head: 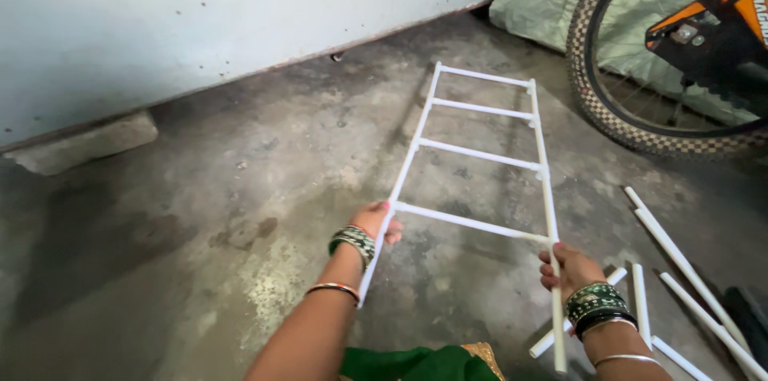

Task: The person assembles a white PVC pipe frame on the floor, connecting short and long pipes with T-joints and elbow joints to form a ladder-like structure. They then assemble two short cross-brace pieces using T-joints and short pipes.

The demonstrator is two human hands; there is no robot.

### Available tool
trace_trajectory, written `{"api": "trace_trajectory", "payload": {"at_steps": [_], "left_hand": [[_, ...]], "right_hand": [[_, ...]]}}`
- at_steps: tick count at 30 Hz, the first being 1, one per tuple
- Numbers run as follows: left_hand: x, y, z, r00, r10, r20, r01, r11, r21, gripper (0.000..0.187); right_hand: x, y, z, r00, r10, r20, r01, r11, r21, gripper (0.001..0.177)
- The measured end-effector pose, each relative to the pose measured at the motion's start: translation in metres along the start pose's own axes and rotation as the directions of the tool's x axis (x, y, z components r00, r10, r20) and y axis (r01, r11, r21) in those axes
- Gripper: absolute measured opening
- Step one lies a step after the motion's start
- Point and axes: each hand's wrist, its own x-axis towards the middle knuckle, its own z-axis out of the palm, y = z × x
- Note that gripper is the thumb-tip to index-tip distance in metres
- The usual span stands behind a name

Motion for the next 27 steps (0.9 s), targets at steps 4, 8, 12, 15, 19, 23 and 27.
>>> {"api": "trace_trajectory", "payload": {"at_steps": [4, 8, 12, 15, 19, 23, 27], "left_hand": [[-0.015, -0.001, 0.024, 0.984, 0.085, -0.154, -0.047, 0.971, 0.234, 0.032], [-0.004, -0.006, 0.015, 0.993, 0.044, -0.11, -0.019, 0.975, 0.221, 0.03], [0.011, -0.01, -0.007, 0.999, 0.022, 0.025, -0.025, 0.992, 0.121, 0.031], [0.013, -0.009, -0.016, 0.999, 0.008, 0.033, -0.011, 0.994, 0.107, 0.028], [0.015, -0.014, -0.013, 0.999, -0.012, -0.031, 0.016, 0.991, 0.131, 0.031], [0.024, -0.005, -0.012, 0.994, 0.044, -0.096, -0.029, 0.988, 0.152, 0.034], [0.023, 0.008, -0.029, 0.982, 0.057, -0.182, 0.021, 0.917, 0.399, 0.056]], "right_hand": [[0.005, 0.003, 0.008, 0.999, -0.044, 0.001, 0.044, 0.999, 0.003, 0.01], [0.007, -0.007, 0.012, 0.997, 0.004, 0.075, -0.007, 0.999, 0.046, 0.008], [0.005, -0.017, 0.012, 0.986, 0.059, 0.159, -0.065, 0.998, 0.029, 0.012], [0.002, -0.013, 0.016, 0.975, 0.12, 0.186, -0.12, 0.993, -0.008, 0.024], [0.01, 0.002, 0.018, 0.978, 0.105, 0.182, -0.099, 0.994, -0.04, 0.025], [0.026, 0.01, 0.026, 0.979, 0.023, 0.203, -0.013, 0.999, -0.05, 0.016], [0.032, 0.021, 0.046, 0.994, -0.033, 0.101, 0.027, 0.997, 0.067, 0.015]]}}
